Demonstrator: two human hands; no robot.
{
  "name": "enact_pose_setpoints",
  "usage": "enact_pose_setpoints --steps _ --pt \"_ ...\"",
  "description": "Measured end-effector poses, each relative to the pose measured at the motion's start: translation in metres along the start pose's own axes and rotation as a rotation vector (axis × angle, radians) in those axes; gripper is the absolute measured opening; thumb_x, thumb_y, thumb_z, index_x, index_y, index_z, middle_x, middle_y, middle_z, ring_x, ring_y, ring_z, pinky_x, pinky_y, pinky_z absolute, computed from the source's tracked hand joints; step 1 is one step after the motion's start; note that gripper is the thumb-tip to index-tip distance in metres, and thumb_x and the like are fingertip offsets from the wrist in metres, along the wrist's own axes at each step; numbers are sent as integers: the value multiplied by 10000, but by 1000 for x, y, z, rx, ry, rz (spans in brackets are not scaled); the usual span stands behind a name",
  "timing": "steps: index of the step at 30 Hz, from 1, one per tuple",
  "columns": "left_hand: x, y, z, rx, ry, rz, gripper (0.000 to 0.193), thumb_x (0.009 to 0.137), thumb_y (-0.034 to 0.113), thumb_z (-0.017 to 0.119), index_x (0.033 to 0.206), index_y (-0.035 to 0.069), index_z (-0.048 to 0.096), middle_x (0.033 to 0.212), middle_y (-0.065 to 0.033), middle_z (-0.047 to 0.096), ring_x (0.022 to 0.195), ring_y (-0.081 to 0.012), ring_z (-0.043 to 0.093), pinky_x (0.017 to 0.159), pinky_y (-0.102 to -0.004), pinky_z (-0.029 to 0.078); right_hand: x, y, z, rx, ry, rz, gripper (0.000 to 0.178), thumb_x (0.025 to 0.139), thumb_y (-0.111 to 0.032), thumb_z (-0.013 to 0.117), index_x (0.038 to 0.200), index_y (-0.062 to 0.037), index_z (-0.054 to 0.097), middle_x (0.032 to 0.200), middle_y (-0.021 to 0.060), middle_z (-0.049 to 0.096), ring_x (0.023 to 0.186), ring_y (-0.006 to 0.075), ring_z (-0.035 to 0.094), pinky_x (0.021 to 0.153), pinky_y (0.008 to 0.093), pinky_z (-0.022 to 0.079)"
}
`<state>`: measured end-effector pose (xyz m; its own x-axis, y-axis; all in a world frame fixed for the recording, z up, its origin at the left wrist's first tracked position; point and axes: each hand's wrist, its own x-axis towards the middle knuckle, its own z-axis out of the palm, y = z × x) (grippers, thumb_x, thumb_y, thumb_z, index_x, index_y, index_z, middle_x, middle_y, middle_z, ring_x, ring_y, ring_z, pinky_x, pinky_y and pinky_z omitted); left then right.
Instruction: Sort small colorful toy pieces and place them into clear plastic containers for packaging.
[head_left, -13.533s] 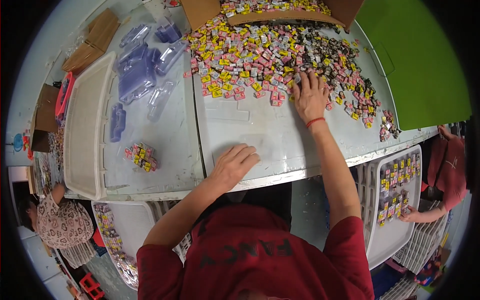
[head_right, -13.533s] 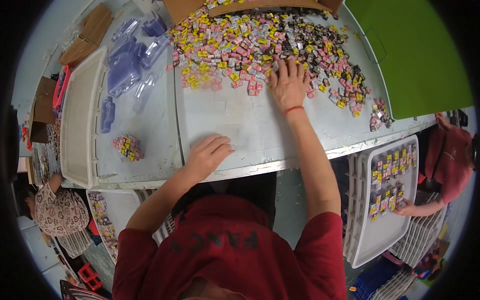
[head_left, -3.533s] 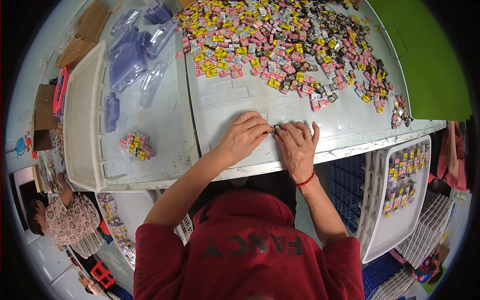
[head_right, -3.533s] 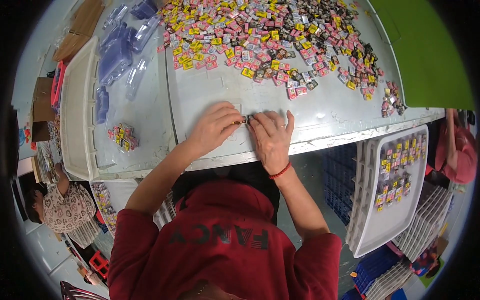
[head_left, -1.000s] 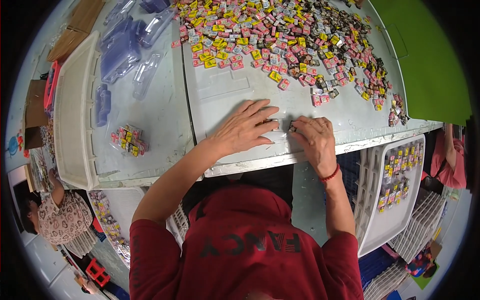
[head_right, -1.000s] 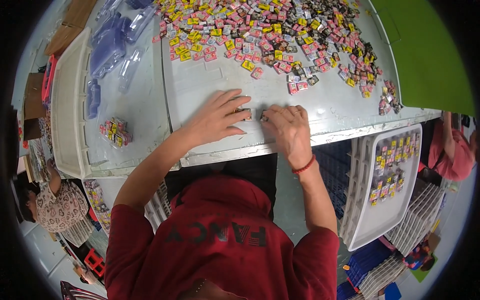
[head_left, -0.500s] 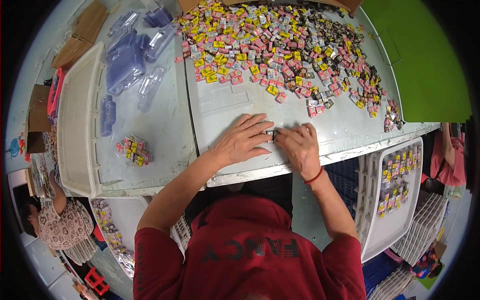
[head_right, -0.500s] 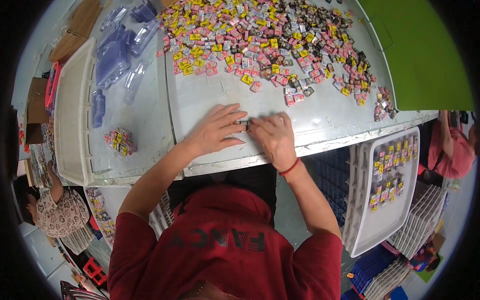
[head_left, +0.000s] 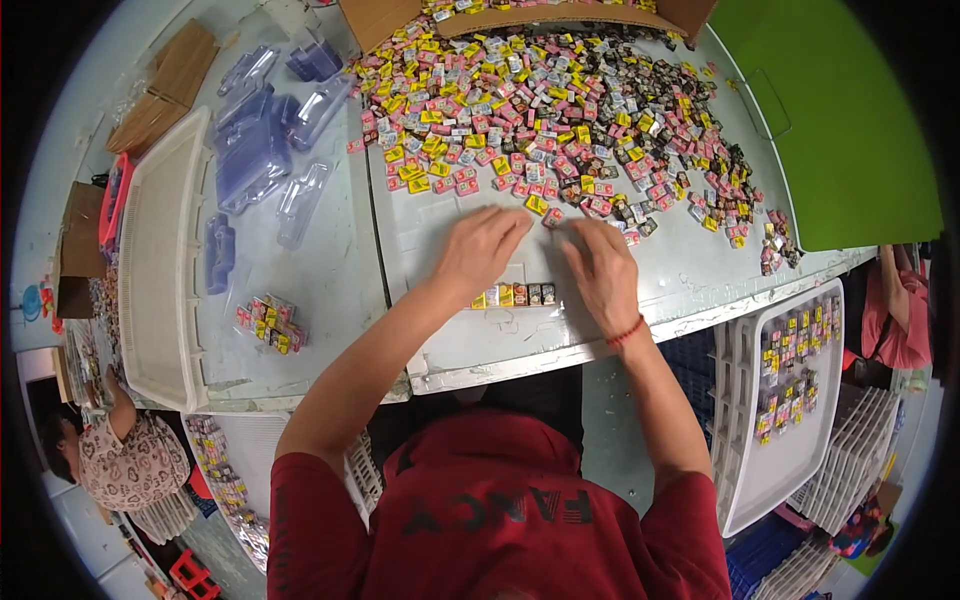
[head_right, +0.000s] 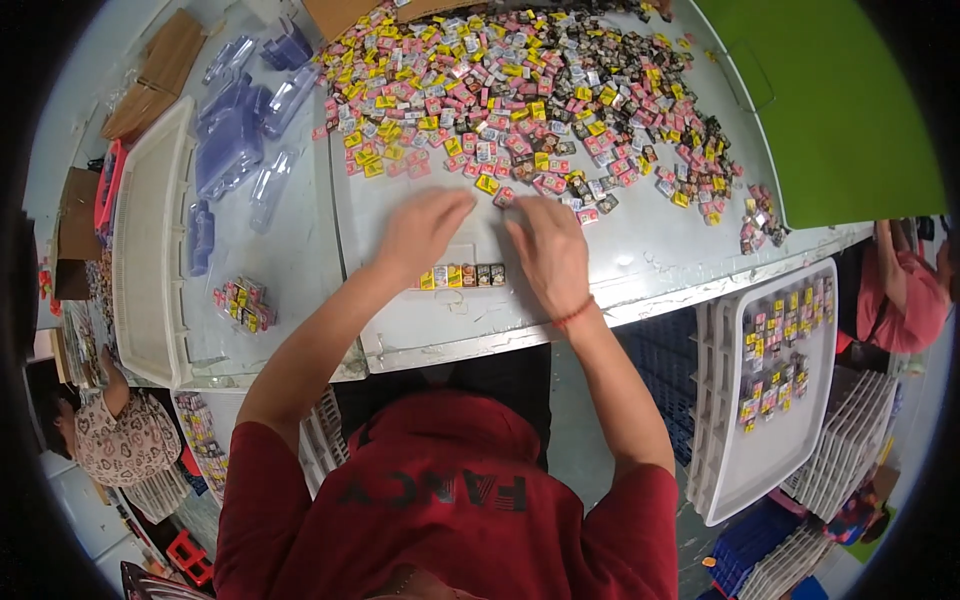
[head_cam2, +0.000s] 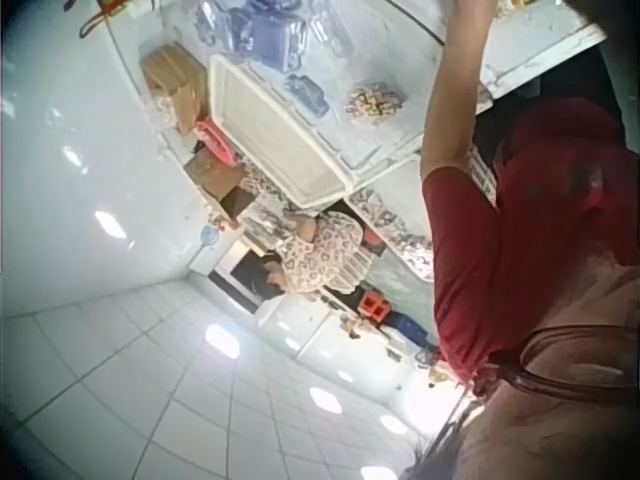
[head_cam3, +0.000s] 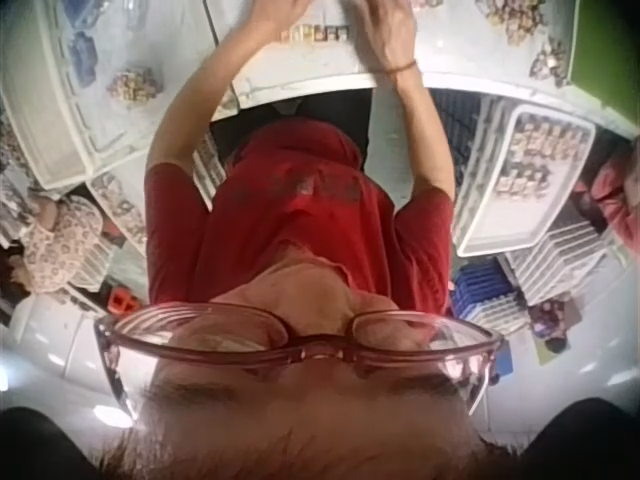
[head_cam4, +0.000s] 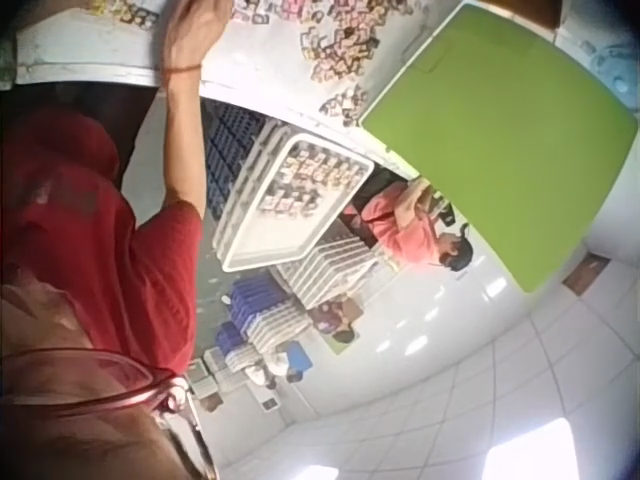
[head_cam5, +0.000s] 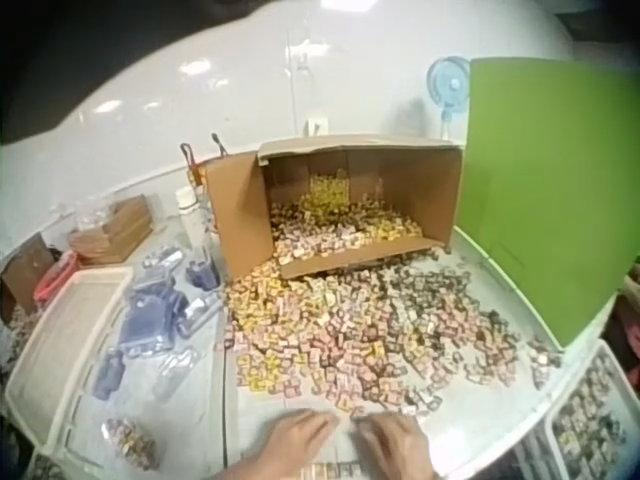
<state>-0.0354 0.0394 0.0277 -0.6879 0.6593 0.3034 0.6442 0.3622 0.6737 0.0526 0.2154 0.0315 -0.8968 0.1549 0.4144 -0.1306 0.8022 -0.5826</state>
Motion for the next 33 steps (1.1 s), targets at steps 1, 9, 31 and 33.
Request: enact_pose_setpoints --steps 1,9,31,33 --pt "16 4 5 -8 6 -162 179 783 137 675 916 34 614 945 -126 608 923 -318 584 777 -410 486 9 1 6 -10 23 -12 225 791 -82 686 994 -3 630 971 157 640 902 336 596 793 409 479" --pt "30 -17 27 238 162 91 189 729 83 714 888 18 634 892 -118 587 868 -305 565 750 -399 477 8 14 20 -189 42 -81 157 785 -99 699 921 -37 652 973 111 665 868 291 608 784 371 469" --pt "27 -12 18 54 -183 210 309 728 41 710 1025 44 624 1076 -70 628 1047 -285 557 899 -371 472 -10 23 -5 -146 0 29 457 734 -127 762 1152 -63 587 978 38 668 971 230 564 930 394 368" --pt "29 -13 22 72 -173 247 322 723 46 716 1030 43 620 1065 -74 628 1039 -285 558 897 -368 472 -12 25 -6 -134 5 57 529 719 -135 777 1196 -59 561 1001 38 667 1030 234 548 958 400 356"
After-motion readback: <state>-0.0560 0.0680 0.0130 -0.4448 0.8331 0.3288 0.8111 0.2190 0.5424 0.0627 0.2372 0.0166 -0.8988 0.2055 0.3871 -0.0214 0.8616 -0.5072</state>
